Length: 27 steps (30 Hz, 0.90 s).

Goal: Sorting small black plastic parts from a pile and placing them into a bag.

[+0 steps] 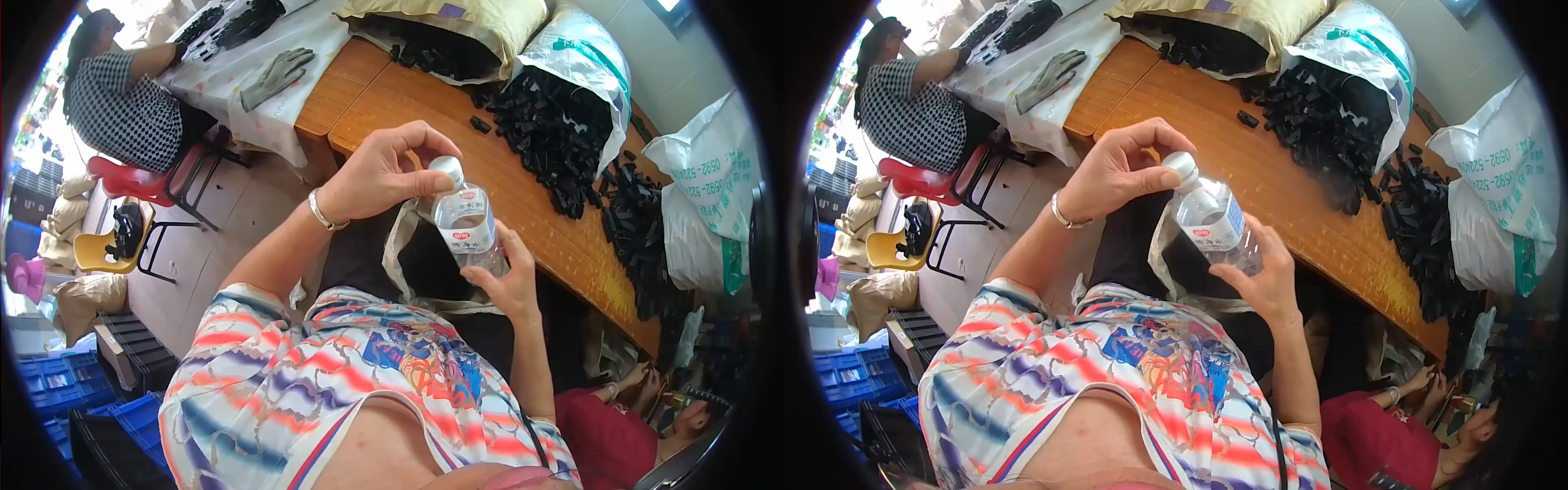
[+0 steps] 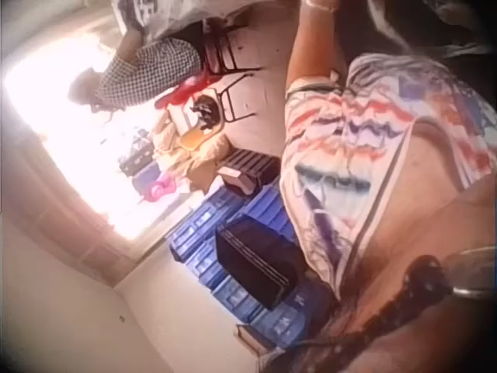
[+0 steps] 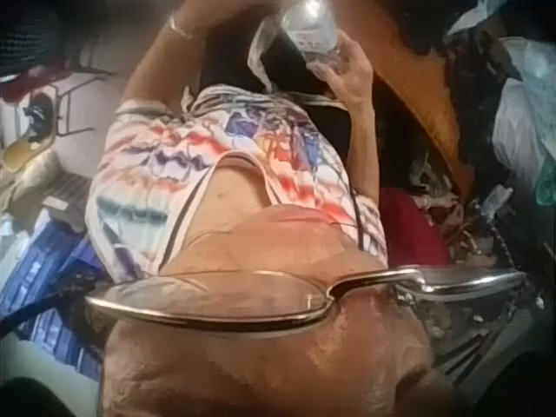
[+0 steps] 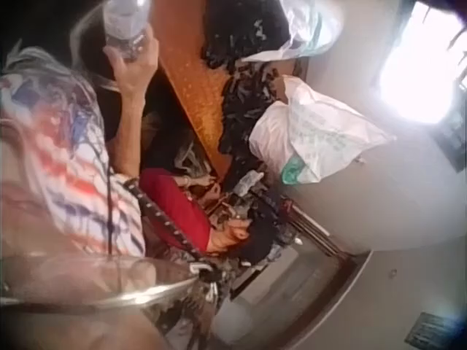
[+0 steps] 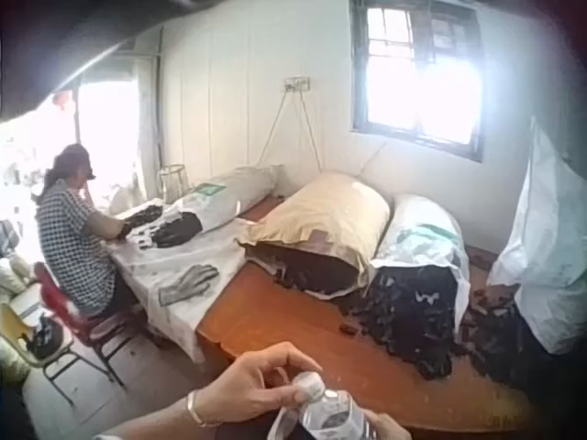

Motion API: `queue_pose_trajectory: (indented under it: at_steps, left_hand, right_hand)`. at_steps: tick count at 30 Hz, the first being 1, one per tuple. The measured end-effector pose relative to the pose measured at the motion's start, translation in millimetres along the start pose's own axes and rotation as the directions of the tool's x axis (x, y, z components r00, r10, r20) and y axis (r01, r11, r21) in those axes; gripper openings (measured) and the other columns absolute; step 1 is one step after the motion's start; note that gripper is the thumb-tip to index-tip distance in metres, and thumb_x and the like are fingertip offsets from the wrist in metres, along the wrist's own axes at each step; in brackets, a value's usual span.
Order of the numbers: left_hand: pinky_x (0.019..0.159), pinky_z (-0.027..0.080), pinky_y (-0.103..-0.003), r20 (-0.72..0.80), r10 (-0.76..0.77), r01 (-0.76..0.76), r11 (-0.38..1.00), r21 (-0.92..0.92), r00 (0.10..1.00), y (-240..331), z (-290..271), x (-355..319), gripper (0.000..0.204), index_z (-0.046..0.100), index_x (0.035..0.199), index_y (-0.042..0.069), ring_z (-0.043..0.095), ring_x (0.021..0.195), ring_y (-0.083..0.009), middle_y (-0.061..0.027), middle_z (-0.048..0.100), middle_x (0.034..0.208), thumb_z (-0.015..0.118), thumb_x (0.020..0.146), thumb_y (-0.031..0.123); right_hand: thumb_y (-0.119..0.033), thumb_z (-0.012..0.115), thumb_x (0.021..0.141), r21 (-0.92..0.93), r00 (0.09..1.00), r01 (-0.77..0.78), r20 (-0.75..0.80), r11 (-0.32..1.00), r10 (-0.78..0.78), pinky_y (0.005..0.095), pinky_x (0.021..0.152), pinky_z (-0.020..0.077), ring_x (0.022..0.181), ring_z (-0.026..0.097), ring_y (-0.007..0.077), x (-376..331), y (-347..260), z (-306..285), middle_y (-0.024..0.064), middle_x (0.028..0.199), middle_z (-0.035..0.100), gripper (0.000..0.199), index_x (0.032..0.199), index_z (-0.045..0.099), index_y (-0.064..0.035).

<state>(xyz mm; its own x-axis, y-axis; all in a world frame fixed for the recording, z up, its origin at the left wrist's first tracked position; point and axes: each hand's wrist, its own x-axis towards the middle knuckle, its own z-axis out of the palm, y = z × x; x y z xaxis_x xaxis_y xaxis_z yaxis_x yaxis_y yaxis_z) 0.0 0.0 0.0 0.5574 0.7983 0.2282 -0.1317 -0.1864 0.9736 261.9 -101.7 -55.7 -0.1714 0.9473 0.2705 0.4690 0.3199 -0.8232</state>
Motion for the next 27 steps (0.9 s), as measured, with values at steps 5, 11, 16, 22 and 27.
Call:
queue_pose_trajectory:
  at_steps: [5,11,16,22,27]
  left_hand:
    - [0.087,0.052,-0.023,0.020,0.036,-0.035,0.998,-0.043,0.999,-0.5,-0.2,12.3,0.033,0.062,0.117,-0.003,0.062,0.099,-0.0087,-0.0027,0.064,0.105,0.073,0.089,0.010]
    - [0.096,0.047,-0.029,0.159,0.280,-0.268,0.959,-0.092,0.947,-8.6,-2.2,39.7,0.040,0.064,0.119,-0.003,0.059,0.107,-0.0143,-0.0049,0.061,0.112,0.072,0.091,0.025]
    - [0.092,0.048,-0.027,0.035,0.276,-0.277,0.961,0.026,0.961,-19.4,6.3,52.2,0.037,0.064,0.122,0.001,0.060,0.102,-0.0115,-0.0043,0.066,0.113,0.065,0.096,0.027]
    - [0.080,0.049,-0.022,0.013,0.133,-0.133,0.972,0.196,0.991,-19.2,9.4,65.8,0.028,0.066,0.120,0.005,0.057,0.085,-0.0055,0.0002,0.067,0.096,0.062,0.099,0.024]
    - [0.081,0.049,-0.023,0.104,0.153,-0.163,0.982,0.096,0.983,-23.1,19.1,77.9,0.021,0.066,0.113,0.004,0.058,0.086,-0.0063,-0.0008,0.068,0.100,0.063,0.098,0.019]
  right_hand:
    - [-0.020,0.086,0.069,0.104,0.995,-0.068,0.086,0.992,0.059,0.0316,0.086,0.0495,0.096,0.063,0.0177,10.9,-5.5,-13.6,0.0073,0.103,0.065,0.067,0.128,0.058,-0.0008]
    - [-0.036,0.076,0.078,0.606,0.896,-0.348,0.439,0.715,0.063,0.0285,0.079,0.0510,0.086,0.065,0.0150,9.4,25.9,-17.9,0.0079,0.096,0.069,0.052,0.108,0.066,0.0048]
    - [-0.043,0.073,0.085,0.729,0.909,-0.379,0.410,0.571,0.079,0.0281,0.076,0.0534,0.082,0.066,0.0146,11.2,20.5,-14.0,0.0095,0.096,0.070,0.058,0.115,0.063,0.0061]
    - [-0.043,0.075,0.084,0.505,0.948,-0.307,0.239,0.807,0.211,0.0335,0.080,0.0574,0.092,0.067,0.0190,8.9,22.6,-14.2,0.0139,0.104,0.067,0.063,0.118,0.057,0.0060]
    - [-0.047,0.077,0.082,0.618,0.934,-0.358,0.243,0.701,0.263,0.0313,0.076,0.0553,0.087,0.066,0.0165,1.6,27.8,-14.2,0.0119,0.099,0.068,0.067,0.117,0.058,0.0064]
